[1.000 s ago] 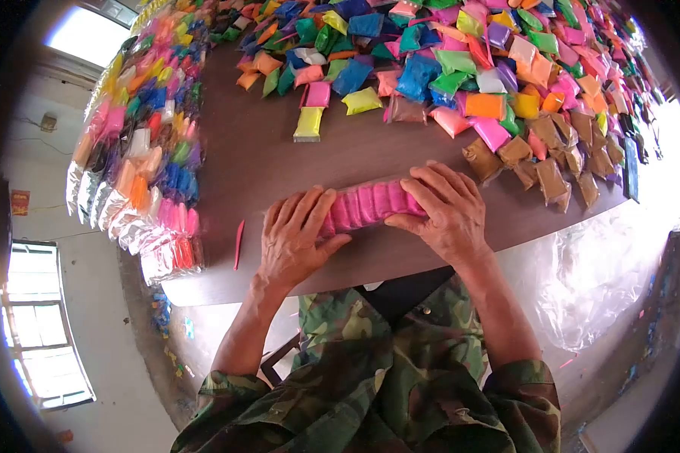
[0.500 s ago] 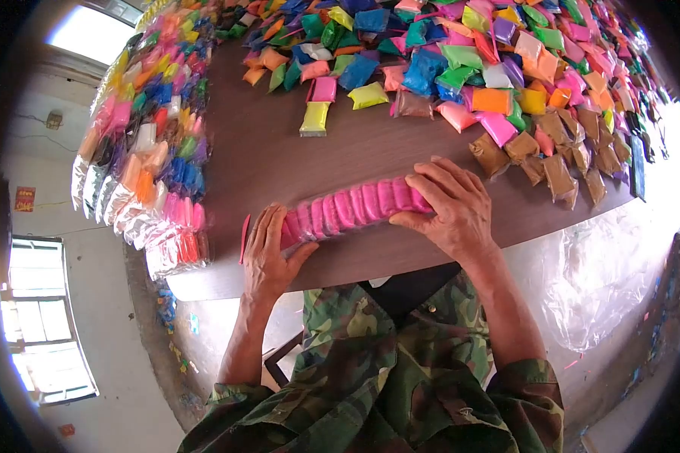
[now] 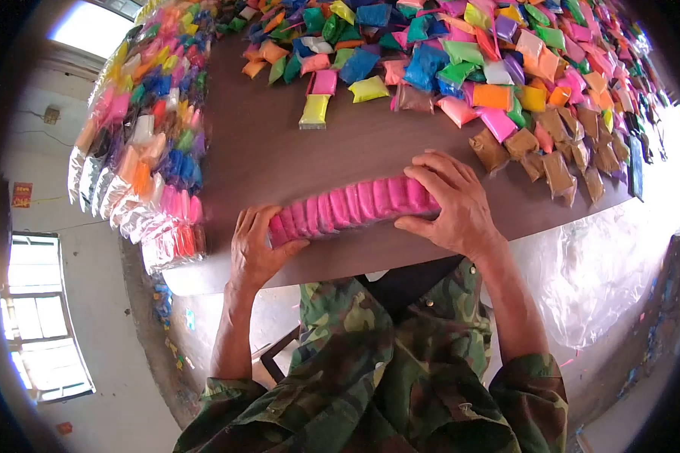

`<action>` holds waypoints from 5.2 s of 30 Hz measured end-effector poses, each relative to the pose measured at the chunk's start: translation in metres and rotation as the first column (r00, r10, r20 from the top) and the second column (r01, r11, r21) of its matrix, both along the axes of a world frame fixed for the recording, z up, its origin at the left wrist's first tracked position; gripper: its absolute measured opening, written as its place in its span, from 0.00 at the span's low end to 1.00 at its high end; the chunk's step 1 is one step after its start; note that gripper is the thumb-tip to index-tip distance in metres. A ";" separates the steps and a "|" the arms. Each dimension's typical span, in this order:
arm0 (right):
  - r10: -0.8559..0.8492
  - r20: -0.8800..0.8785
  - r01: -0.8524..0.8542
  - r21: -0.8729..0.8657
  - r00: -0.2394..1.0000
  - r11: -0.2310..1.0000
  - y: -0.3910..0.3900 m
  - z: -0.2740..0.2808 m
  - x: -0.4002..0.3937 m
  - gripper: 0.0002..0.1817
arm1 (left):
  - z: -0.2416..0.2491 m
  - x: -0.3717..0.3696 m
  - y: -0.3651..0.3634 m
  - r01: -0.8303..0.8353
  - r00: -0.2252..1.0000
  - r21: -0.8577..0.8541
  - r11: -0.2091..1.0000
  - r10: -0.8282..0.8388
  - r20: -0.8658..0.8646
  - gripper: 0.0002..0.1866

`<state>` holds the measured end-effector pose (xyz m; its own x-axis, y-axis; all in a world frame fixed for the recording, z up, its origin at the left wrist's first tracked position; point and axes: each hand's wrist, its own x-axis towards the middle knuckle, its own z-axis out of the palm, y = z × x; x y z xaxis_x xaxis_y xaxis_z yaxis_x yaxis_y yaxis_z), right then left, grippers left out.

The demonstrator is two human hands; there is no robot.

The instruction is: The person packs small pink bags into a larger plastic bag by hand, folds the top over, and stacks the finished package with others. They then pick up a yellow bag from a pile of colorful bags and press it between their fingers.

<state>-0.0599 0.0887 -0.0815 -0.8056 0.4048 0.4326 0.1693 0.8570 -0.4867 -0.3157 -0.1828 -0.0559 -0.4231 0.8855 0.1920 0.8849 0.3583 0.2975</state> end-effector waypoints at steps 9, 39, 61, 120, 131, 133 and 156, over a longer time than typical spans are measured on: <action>0.066 0.077 -0.064 -0.024 0.995 0.998 0.016 0.000 0.007 0.43 | -0.006 -0.008 -0.010 0.029 0.985 0.033 0.999 -0.034 0.170 0.42; 0.036 -0.089 -0.046 -0.113 0.995 0.993 0.004 -0.006 0.020 0.38 | 0.032 0.073 0.116 0.317 0.948 -0.029 0.948 -0.316 0.033 0.52; 0.036 -0.077 -0.046 -0.142 0.996 0.989 0.003 -0.010 0.022 0.38 | 0.003 0.020 0.001 0.153 0.959 -0.063 0.986 -0.163 -0.231 0.40; 0.053 -0.131 -0.050 0.032 0.990 0.998 -0.002 -0.002 0.022 0.38 | 0.006 0.074 0.035 0.109 0.972 0.091 0.990 -0.087 -0.218 0.41; 0.031 -0.101 -0.023 0.079 0.994 0.997 -0.005 -0.005 0.022 0.38 | -0.021 0.051 -0.024 -0.086 0.982 0.196 0.977 0.116 -0.147 0.43; 0.037 -0.108 -0.028 0.086 0.993 0.996 -0.004 -0.005 0.022 0.37 | -0.025 0.050 -0.027 -0.136 0.983 0.238 0.962 0.161 -0.089 0.44; 0.056 -0.030 -0.052 0.125 0.998 0.991 -0.006 -0.001 0.020 0.37 | -0.012 0.016 -0.046 -0.027 0.991 0.211 0.977 -0.001 0.131 0.39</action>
